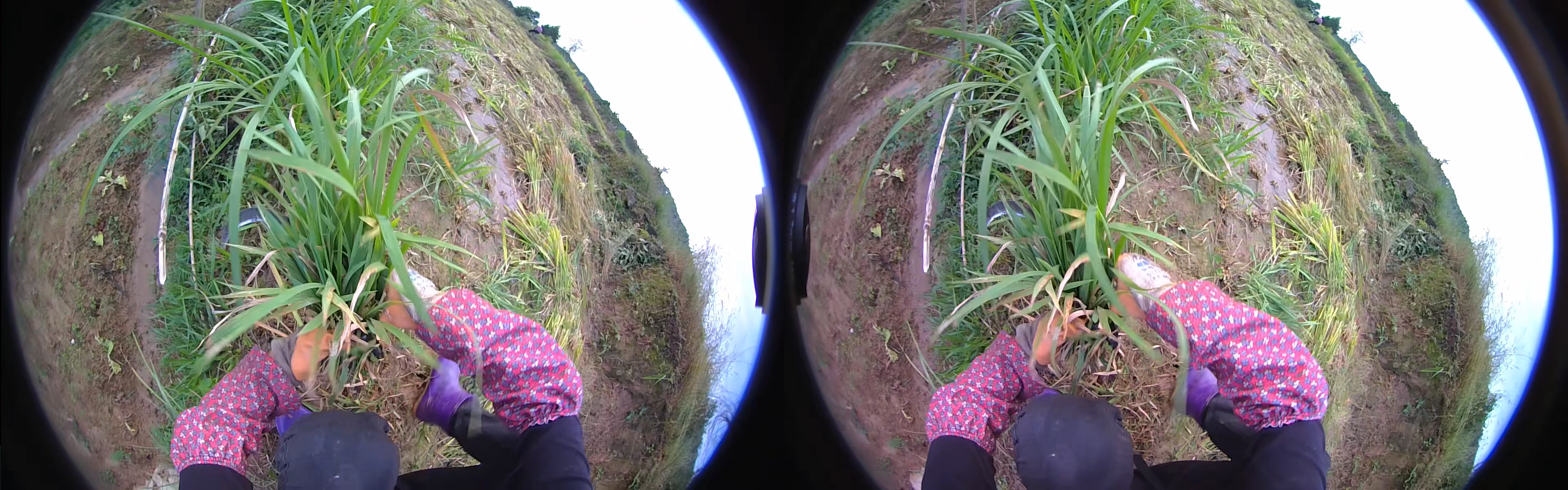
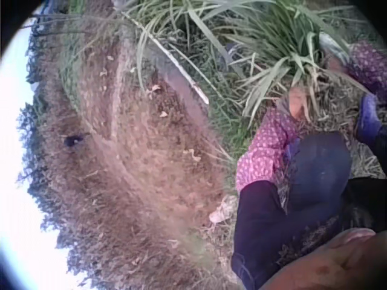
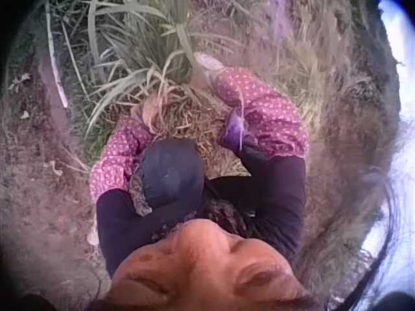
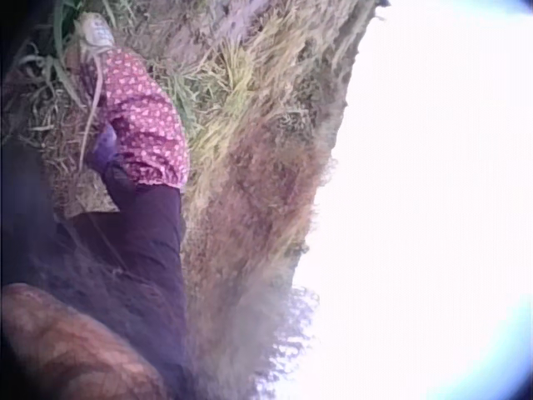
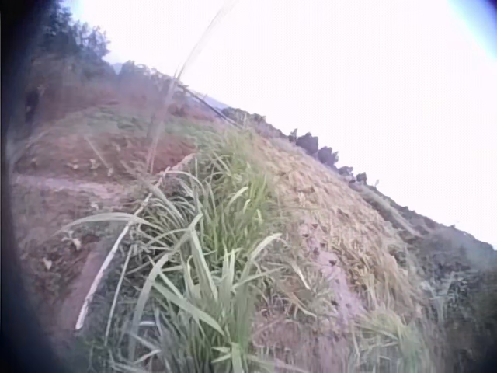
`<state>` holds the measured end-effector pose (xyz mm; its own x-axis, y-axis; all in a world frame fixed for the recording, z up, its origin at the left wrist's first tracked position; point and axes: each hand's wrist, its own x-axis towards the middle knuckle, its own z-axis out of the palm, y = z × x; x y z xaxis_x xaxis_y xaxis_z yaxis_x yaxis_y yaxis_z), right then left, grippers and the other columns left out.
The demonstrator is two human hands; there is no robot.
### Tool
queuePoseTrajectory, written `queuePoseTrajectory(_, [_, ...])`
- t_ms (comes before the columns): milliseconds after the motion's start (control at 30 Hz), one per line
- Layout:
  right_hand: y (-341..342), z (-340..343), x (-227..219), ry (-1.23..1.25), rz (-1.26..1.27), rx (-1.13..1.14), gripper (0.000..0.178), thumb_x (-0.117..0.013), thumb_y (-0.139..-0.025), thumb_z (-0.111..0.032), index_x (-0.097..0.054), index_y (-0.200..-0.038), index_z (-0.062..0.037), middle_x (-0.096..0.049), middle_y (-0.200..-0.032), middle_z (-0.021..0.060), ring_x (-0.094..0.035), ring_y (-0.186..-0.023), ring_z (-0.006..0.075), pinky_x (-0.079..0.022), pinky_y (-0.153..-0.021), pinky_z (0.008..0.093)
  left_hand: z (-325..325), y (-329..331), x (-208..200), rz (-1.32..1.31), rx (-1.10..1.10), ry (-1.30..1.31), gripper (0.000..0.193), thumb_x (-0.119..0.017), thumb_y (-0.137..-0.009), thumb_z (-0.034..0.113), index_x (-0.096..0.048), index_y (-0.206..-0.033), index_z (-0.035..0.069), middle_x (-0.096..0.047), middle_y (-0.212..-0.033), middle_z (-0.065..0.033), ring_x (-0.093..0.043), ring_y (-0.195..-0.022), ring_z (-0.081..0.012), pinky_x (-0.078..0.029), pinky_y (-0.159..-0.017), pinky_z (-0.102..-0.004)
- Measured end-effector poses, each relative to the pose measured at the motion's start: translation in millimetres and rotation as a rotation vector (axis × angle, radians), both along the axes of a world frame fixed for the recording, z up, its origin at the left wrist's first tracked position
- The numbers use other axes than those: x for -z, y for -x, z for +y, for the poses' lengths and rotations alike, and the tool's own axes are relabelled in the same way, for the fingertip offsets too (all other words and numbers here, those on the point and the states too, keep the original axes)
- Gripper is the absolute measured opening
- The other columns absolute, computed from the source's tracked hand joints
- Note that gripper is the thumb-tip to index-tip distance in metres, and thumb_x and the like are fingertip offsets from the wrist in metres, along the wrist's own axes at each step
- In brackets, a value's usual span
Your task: The person uses a sickle to cut tall grass in a muddy field. They repeatedly gather clumps of grass with one hand and slice them near the base with the other, leaving cut grass on the ground.
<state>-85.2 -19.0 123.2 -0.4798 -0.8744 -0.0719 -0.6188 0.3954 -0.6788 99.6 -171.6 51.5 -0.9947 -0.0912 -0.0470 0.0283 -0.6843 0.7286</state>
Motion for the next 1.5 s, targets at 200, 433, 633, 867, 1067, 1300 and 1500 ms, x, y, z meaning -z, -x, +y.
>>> queuePoseTrajectory(200, [46.6, -36.1, -138.0, -0.356, -0.212, 0.205, 0.036, -0.059, -0.083, -0.019, -0.051, -0.116, -0.0060, -0.056, -0.074, 0.0050, -0.051, -0.049, 0.0146, -0.042, -0.040, 0.0304, -48.6, 26.6, -70.6, 0.038, 0.020, 0.514, 0.028, -0.043, -0.094, 0.013, -0.056, -0.114, -0.001, -0.060, -0.109, -0.0082, -0.057, -0.097, -0.0195, -0.048, -0.084, -0.0325])
queuePoseTrajectory(433, [88.8, 14.7, -126.0, 0.015, -0.632, 0.615, 0.039, -0.055, -0.087, -0.012, -0.049, -0.122, 0.0027, -0.053, -0.077, -0.0013, -0.050, -0.060, 0.0058, -0.041, -0.049, 0.0214, -131.0, -6.9, -25.7, -0.149, -0.256, 0.854, 0.023, -0.047, -0.083, -0.007, -0.056, -0.103, 0.000, -0.061, -0.086, -0.0030, -0.061, -0.074, -0.0129, -0.054, -0.065, -0.0280])
queuePoseTrajectory(633, [97.2, 74.7, -67.8, 0.130, -0.873, 0.774, 0.034, -0.056, -0.085, -0.013, -0.052, -0.116, 0.0016, -0.056, -0.077, -0.0003, -0.051, -0.059, 0.0074, -0.041, -0.050, 0.0212, -139.2, 23.5, -58.0, -0.394, -0.064, 0.379, 0.023, -0.042, -0.094, 0.008, -0.061, -0.102, -0.002, -0.063, -0.101, -0.0034, -0.056, -0.092, -0.0116, -0.045, -0.081, -0.0272])
queuePoseTrajectory(867, [149.0, 125.2, -25.8, 0.176, -1.112, 0.980, 0.031, -0.059, -0.087, -0.022, -0.059, -0.114, -0.0052, -0.055, -0.068, -0.0025, -0.049, -0.053, 0.0061, -0.038, -0.044, 0.0204, -93.8, 141.9, -101.9, -0.482, -0.007, 0.752, 0.013, -0.049, -0.090, 0.003, -0.054, -0.078, 0.002, -0.065, -0.097, -0.0111, -0.060, -0.091, -0.0192, -0.041, -0.088, -0.0317])
queuePoseTrajectory(1067, [172.8, 166.8, 16.9, 0.235, -1.287, 0.904, 0.041, -0.053, -0.079, -0.010, -0.055, -0.120, -0.0054, -0.053, -0.069, -0.0029, -0.049, -0.053, 0.0068, -0.041, -0.046, 0.0214, -14.6, 265.2, -83.0, -0.573, 0.131, 0.610, 0.018, -0.049, -0.092, 0.005, -0.059, -0.106, 0.000, -0.066, -0.095, -0.0088, -0.064, -0.087, -0.0190, -0.051, -0.079, -0.0312])
queuePoseTrajectory(1300, [102.3, 225.8, 25.5, 0.437, -1.125, 1.594, 0.037, -0.062, -0.083, -0.026, -0.059, -0.112, -0.0031, -0.055, -0.071, -0.0004, -0.047, -0.050, 0.0084, -0.037, -0.043, 0.0231, 155.5, 415.4, -102.8, -0.402, 0.703, 0.902, 0.023, -0.064, -0.073, 0.023, -0.064, -0.090, 0.008, -0.063, -0.077, -0.0121, -0.063, -0.078, -0.0259, -0.051, -0.073, -0.0418])
queuePoseTrajectory(1500, [99.7, 237.3, 120.3, 0.694, -1.153, 1.713, 0.045, -0.052, -0.088, -0.022, -0.046, -0.129, -0.0035, -0.054, -0.071, 0.0018, -0.051, -0.054, 0.0136, -0.044, -0.047, 0.0277, 195.2, 500.9, -86.8, -0.188, 0.838, 1.975, 0.026, -0.069, -0.056, 0.021, -0.064, -0.081, 0.013, -0.064, -0.082, -0.0089, -0.063, -0.082, -0.0256, -0.051, -0.066, -0.0391])
